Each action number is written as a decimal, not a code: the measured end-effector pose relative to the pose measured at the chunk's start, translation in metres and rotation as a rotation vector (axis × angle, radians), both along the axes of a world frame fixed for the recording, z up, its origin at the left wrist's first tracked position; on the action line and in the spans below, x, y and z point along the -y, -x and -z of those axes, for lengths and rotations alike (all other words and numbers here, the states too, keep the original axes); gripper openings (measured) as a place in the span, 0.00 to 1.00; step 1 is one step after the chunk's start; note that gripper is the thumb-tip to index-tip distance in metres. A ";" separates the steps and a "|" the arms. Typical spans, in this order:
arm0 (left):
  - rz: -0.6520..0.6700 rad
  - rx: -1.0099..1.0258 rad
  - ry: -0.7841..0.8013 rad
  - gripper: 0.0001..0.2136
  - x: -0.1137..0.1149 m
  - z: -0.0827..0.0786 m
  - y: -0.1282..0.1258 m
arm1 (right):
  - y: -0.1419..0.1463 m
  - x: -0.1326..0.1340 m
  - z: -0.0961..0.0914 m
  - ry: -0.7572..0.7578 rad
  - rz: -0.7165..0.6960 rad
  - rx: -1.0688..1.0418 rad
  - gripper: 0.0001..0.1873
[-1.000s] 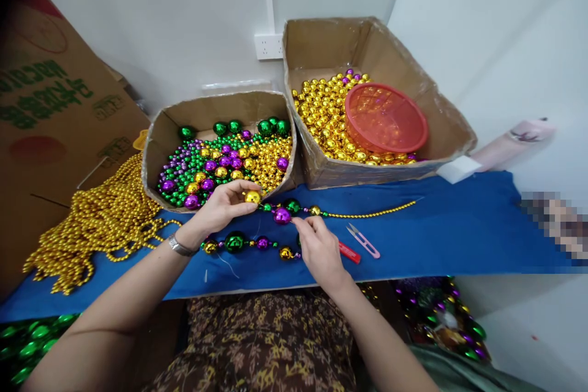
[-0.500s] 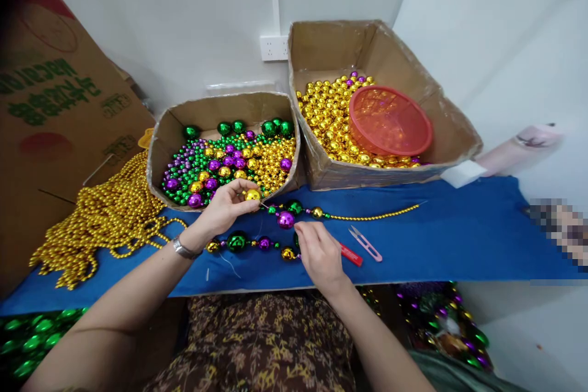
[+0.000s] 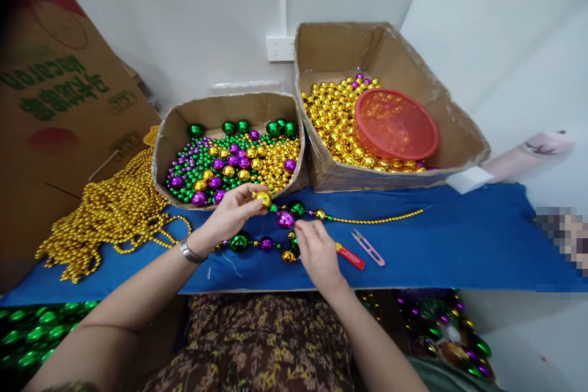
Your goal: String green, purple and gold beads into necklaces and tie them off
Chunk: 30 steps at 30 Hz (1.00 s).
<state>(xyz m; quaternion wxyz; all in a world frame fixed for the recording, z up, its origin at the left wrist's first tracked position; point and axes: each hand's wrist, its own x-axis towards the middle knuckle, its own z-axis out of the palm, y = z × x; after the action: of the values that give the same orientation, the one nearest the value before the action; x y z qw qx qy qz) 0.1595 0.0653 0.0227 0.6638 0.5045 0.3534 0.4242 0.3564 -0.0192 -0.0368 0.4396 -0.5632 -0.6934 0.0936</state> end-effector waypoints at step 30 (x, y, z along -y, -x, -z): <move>-0.301 -1.859 -0.443 0.15 -0.133 -0.012 0.166 | -0.004 -0.005 -0.011 0.445 -0.217 -1.159 0.18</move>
<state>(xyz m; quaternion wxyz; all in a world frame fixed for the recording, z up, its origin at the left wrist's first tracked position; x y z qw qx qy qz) -0.0067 0.1987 0.0345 -0.0522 0.7018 0.7104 -0.0069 0.3602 -0.0143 -0.0262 0.6044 -0.4255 -0.3597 0.5694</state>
